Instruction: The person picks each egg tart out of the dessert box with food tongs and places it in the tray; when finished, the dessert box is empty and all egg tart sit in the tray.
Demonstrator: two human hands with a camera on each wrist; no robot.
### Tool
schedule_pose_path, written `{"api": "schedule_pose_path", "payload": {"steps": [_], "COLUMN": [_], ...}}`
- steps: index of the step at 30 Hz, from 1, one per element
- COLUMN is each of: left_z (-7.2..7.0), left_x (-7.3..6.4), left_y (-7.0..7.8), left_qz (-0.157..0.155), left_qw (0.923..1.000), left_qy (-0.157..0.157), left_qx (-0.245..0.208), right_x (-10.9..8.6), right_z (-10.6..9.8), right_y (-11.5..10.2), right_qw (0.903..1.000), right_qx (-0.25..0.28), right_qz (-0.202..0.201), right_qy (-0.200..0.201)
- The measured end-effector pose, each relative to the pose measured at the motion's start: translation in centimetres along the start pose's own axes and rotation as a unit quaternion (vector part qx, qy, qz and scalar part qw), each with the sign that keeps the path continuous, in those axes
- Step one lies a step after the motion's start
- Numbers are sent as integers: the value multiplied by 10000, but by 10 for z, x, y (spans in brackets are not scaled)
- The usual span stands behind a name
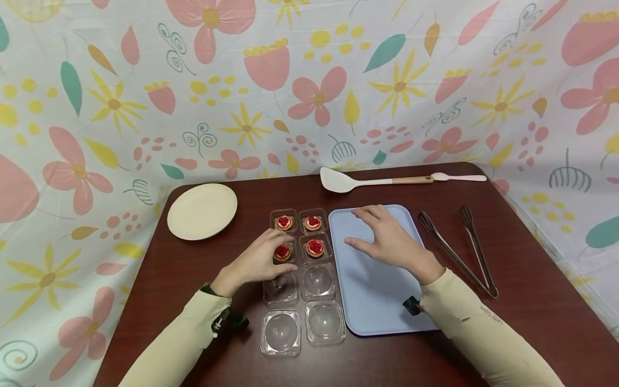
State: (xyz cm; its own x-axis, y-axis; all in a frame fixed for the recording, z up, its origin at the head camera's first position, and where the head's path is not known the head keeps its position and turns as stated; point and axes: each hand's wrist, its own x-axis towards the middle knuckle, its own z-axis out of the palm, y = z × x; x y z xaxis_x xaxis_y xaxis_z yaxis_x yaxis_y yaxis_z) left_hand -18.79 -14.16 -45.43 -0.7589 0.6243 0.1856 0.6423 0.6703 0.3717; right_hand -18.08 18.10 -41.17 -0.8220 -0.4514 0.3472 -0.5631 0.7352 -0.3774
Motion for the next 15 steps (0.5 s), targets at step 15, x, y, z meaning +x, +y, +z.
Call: {"api": "schedule_pose_path", "payload": {"steps": [15], "left_z": [13], "left_x": [19], "left_y": [5], "left_qz": [-28], "left_qw": [9998], "left_qy": [-154], "left_qx": [115], "right_x": [-39], "right_z": [-28], "right_y": [35], "right_qw": [9954], "right_qx": [-208], "right_qz": [686], "right_qy": [631]}}
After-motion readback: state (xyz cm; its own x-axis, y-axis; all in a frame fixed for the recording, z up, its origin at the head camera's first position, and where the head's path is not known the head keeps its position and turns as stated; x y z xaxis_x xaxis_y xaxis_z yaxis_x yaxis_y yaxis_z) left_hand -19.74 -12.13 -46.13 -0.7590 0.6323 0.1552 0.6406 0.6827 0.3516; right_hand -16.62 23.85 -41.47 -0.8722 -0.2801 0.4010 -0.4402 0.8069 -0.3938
